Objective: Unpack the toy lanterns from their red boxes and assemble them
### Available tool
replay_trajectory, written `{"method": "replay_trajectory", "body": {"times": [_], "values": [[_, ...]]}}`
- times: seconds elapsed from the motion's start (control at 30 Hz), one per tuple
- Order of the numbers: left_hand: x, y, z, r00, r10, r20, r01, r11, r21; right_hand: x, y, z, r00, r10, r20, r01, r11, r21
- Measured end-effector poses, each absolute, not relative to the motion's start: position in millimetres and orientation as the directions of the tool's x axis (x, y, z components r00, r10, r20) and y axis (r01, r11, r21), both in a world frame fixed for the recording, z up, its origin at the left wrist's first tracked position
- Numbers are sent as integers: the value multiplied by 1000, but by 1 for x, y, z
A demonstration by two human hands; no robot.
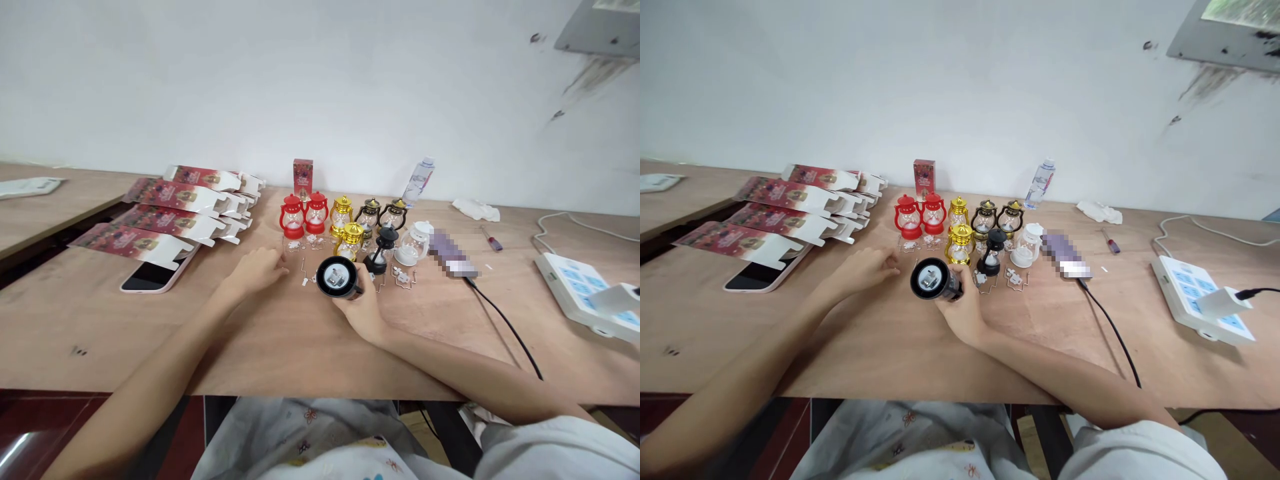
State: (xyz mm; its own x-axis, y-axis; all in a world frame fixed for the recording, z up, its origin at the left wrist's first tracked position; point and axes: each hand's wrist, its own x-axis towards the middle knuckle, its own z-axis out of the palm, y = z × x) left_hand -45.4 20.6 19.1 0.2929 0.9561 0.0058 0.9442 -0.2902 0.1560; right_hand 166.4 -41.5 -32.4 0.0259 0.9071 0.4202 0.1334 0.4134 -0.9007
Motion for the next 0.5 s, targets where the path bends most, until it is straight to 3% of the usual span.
{"method": "replay_trajectory", "body": {"times": [0.5], "values": [[-55, 34, 9, 307, 952, -10, 945, -304, 120, 165, -40, -34, 8, 918, 398, 82, 396, -915]]}}
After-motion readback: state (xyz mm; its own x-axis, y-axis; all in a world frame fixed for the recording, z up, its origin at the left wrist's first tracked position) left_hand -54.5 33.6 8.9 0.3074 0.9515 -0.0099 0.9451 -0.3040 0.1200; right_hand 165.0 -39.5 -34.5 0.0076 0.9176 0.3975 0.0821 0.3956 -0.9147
